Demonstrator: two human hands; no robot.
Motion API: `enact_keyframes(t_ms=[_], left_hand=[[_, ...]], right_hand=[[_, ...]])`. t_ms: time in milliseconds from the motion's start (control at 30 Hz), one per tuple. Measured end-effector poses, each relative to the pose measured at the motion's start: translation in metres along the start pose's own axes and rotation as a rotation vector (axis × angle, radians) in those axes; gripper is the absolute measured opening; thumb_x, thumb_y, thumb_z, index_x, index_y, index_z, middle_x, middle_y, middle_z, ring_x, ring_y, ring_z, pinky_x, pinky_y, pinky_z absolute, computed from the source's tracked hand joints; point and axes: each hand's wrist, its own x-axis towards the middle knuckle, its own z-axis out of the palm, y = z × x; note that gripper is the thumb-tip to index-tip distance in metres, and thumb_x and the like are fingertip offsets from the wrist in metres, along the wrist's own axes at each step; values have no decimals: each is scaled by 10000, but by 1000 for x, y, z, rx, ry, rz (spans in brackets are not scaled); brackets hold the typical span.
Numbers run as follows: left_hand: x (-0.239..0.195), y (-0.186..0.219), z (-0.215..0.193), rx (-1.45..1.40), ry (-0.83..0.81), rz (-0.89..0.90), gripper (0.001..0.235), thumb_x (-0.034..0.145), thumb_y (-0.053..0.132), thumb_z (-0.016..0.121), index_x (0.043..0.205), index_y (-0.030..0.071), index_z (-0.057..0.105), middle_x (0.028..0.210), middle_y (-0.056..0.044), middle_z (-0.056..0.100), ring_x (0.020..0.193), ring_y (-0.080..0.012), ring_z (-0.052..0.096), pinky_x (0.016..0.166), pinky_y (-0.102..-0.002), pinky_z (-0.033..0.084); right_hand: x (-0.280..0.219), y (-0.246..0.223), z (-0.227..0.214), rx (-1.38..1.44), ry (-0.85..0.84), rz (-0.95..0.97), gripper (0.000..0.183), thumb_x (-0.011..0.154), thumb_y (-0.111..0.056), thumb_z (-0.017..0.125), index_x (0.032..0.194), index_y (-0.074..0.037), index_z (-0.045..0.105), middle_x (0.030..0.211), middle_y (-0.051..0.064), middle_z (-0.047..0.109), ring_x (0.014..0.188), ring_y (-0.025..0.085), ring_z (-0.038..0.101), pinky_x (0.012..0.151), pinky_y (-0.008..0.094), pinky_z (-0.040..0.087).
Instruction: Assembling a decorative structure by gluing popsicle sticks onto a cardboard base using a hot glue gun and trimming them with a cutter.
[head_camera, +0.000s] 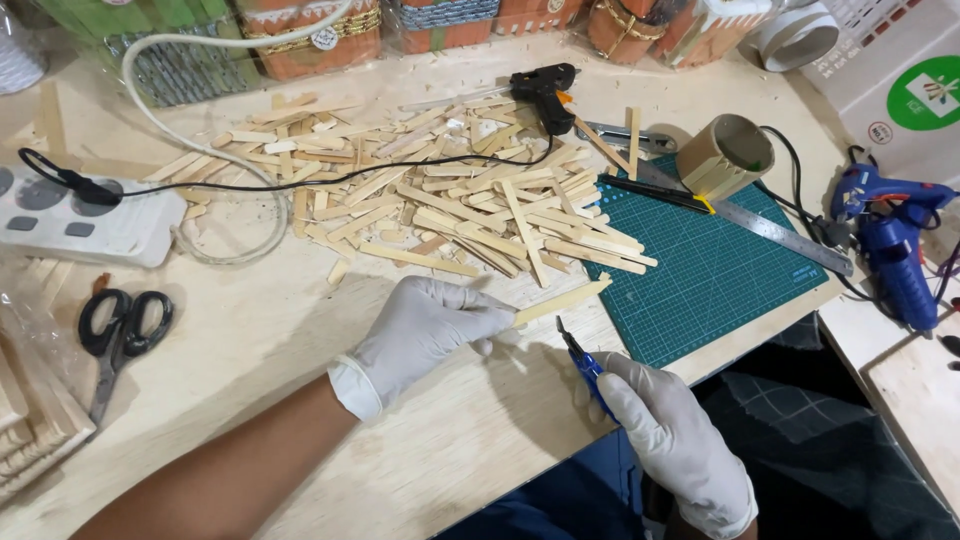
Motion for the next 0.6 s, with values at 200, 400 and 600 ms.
enact_keyframes(t_ms=[200, 400, 600], left_hand=[[-1, 3, 2, 6, -34, 9, 48, 738, 63, 825, 723, 19, 836, 965, -155, 870, 1467, -134, 609, 1149, -270, 502], [-2, 3, 3, -30, 46, -19, 60, 766, 49, 813, 761, 3, 849, 796, -139, 845, 1402, -96, 661, 1181, -221, 468], [-5, 7, 6, -59, 22, -24, 50, 784, -19, 789, 768, -26, 837, 882, -166, 851, 1504, -127, 603, 942, -209, 601]], right_hand=[[1, 5, 0, -60, 3, -51, 528, 1022, -488, 380, 745, -154, 681, 661, -27, 575, 572, 144, 523, 645, 294, 461], [-2, 14, 2, -38, 13, 9, 530, 1006, -522, 408, 713, -150, 645, 639, -24, 544, 574, 139, 497, 616, 294, 433], [0, 13, 4, -125, 27, 21, 574, 966, -596, 367, 701, -155, 620, 642, -27, 605, 583, 141, 568, 622, 294, 465]])
